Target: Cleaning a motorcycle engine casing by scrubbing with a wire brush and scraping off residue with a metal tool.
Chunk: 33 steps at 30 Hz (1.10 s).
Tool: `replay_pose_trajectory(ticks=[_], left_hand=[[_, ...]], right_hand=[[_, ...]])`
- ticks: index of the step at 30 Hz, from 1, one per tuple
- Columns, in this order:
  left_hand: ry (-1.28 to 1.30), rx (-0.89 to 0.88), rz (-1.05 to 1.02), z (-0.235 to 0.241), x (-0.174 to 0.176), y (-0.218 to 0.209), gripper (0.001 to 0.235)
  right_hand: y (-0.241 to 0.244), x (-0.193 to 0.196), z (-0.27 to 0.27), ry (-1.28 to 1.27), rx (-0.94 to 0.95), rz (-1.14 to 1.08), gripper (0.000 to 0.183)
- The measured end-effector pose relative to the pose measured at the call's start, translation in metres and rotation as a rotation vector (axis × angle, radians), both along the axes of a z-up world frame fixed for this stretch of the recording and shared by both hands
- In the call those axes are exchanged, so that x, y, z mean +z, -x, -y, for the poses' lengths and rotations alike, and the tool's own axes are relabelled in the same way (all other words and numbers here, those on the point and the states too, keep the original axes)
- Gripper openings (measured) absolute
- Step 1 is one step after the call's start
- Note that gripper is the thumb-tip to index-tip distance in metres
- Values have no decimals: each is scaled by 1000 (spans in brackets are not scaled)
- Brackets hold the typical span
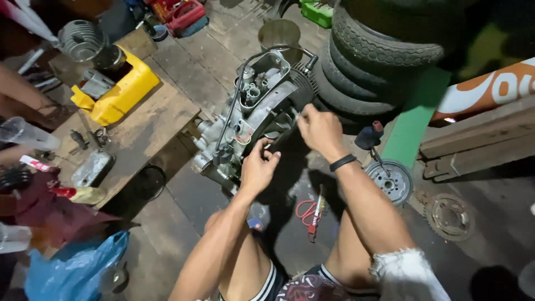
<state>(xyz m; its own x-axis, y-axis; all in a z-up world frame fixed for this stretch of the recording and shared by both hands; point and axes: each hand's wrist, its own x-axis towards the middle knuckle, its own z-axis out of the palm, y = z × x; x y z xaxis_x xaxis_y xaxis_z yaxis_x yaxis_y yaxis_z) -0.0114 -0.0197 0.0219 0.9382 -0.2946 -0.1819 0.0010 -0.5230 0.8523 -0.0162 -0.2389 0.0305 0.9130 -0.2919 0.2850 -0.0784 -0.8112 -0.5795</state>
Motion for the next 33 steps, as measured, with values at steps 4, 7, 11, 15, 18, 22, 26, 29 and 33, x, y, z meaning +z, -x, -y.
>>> replay_pose_trajectory(ticks=[4, 7, 11, 15, 18, 22, 26, 29, 33], left_hand=[[-10, -21, 18, 1, 3, -4, 40], [-38, -40, 21, 0, 2, -2, 40], [-71, -90, -1, -5, 12, 1, 43], [-99, -99, 16, -5, 15, -2, 44], [-89, -94, -1, -3, 16, -3, 44], [-96, -77, 14, -3, 14, 1, 43], [-109, -57, 12, -1, 12, 1, 43], [-102, -61, -5, -2, 14, 4, 41], [-100, -59, 33, -2, 11, -1, 41]], right_hand=[[-7, -7, -1, 211, -35, -177, 24], [-2, -11, -5, 177, -45, -177, 22], [2, -16, -5, 145, -100, -97, 22], [2, -14, -9, 246, -57, -231, 25], [3, -7, -5, 141, -99, -199, 30], [11, -8, -9, 194, -42, -121, 21], [0, -16, -6, 281, -40, -268, 25], [3, -10, -1, 98, -99, -210, 25], [-1, -12, -11, 241, -62, -214, 28]])
